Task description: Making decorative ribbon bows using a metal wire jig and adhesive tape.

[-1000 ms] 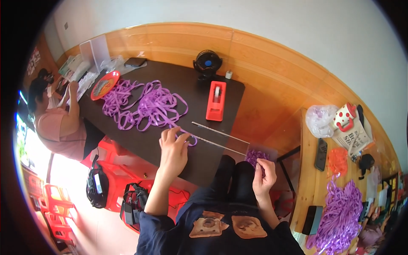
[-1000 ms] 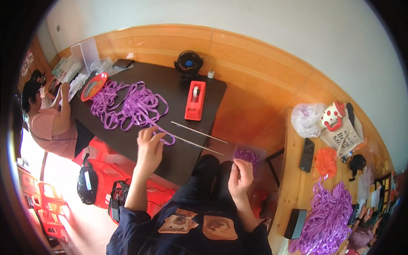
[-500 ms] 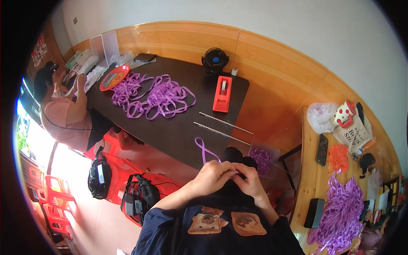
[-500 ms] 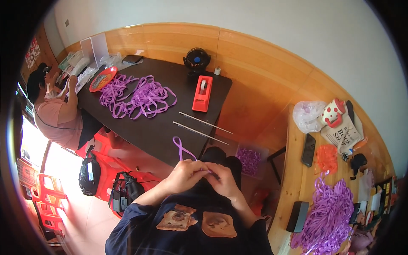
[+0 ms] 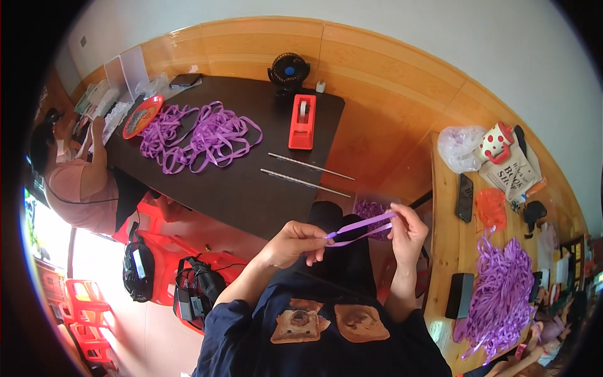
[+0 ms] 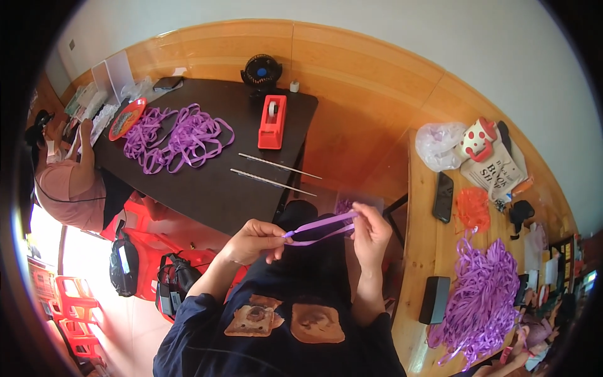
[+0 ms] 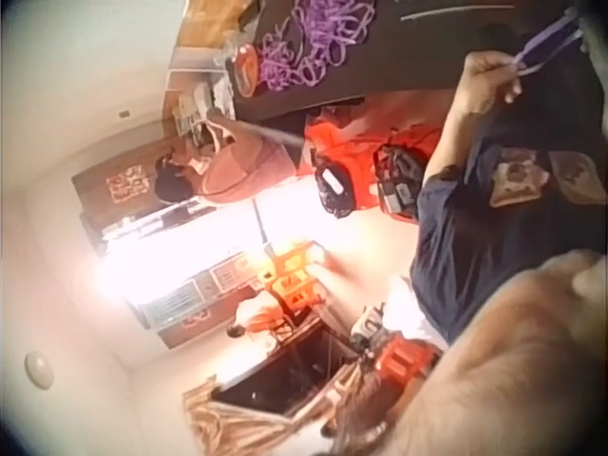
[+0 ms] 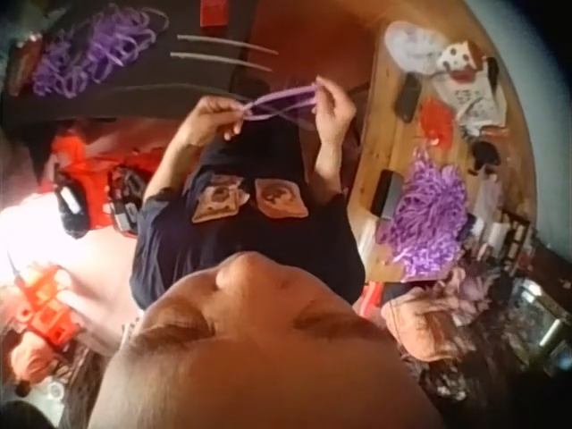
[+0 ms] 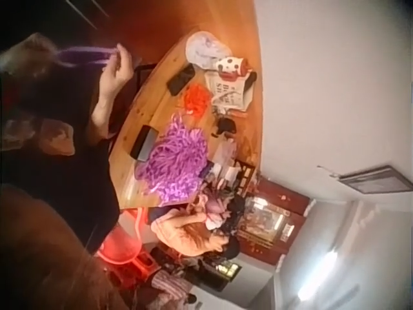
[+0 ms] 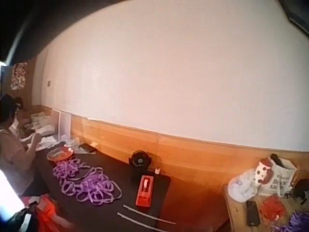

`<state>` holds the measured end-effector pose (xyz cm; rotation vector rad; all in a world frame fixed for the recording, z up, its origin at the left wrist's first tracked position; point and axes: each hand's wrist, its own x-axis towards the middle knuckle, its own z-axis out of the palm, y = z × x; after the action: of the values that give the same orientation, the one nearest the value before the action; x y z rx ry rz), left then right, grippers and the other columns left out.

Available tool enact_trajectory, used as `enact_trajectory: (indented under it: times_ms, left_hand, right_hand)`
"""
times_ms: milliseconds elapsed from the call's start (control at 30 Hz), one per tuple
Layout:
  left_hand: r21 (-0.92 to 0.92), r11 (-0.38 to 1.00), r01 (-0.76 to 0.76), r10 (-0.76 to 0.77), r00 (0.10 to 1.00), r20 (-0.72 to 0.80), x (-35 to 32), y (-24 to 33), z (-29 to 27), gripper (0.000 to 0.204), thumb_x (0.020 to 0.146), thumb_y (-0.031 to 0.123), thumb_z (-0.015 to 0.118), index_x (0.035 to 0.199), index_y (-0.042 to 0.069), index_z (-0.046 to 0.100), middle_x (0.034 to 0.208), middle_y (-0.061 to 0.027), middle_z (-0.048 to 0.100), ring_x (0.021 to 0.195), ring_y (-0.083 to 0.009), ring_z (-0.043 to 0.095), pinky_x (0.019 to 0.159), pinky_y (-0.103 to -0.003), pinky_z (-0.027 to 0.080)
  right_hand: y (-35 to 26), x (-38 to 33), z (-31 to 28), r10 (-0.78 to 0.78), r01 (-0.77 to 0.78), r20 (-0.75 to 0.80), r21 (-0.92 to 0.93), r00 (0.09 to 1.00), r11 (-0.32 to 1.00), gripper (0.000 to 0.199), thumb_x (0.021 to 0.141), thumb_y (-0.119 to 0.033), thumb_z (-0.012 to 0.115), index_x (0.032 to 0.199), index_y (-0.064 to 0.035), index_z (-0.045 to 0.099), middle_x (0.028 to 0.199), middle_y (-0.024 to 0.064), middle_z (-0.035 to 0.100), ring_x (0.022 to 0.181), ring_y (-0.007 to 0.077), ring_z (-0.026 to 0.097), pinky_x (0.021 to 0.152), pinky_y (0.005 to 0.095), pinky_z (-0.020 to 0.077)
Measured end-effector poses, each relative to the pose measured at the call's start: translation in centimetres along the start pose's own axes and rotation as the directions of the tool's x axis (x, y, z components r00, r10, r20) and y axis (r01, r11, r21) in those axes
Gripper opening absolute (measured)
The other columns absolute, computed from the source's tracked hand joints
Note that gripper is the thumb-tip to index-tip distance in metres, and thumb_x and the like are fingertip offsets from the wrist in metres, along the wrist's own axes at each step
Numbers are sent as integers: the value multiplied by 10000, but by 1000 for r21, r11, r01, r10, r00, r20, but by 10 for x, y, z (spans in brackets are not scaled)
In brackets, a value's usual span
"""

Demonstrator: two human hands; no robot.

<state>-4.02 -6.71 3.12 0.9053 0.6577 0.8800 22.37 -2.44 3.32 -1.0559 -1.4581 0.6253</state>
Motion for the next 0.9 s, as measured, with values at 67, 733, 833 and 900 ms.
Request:
enact_trajectory:
  times_ms: [67, 733, 833, 900]
  left_hand:
    - [-28, 1000, 13, -12, 1000, 12, 7, -2, 2, 165, 920, 43, 562, 1003, -62, 657, 682, -94, 634, 562, -115, 603, 475, -198, 465]
    - [-276, 957, 88, -151, 965, -215, 55, -79, 14, 223, 961, 166, 529, 1021, -13, 648, 872, -96, 676, 752, -158, 645, 736, -273, 513]
    - [-383, 924, 8, -103, 968, -230, 68, -95, 8, 169, 935, 122, 566, 980, 0, 674, 854, -76, 678, 748, -145, 641, 730, -258, 505]
    - [-276, 958, -77, 5, 967, -254, 75, -101, 6, 137, 897, 80, 615, 975, -7, 685, 836, -65, 679, 750, -125, 629, 731, -246, 495]
  right_hand:
    - [11, 5, 0, -155, 102, -45, -569, 987, 816, 504, 719, 137, 628, 1191, -35, 592, 1119, 59, 582, 664, 57, 525, 522, 188, 420]
    - [40, -5, 52, -431, 465, 181, -243, 884, 851, 178, 709, 87, 649, 869, 9, 654, 840, 122, 630, 725, 258, 631, 619, 315, 506]
    - [49, -1, 53, -441, 464, 146, -274, 886, 842, 201, 676, 71, 649, 861, -7, 649, 821, 113, 629, 694, 278, 611, 603, 347, 488]
    - [57, 4, 52, -454, 473, 136, -298, 881, 829, 199, 675, 73, 647, 857, -8, 649, 818, 109, 629, 698, 276, 609, 602, 344, 487]
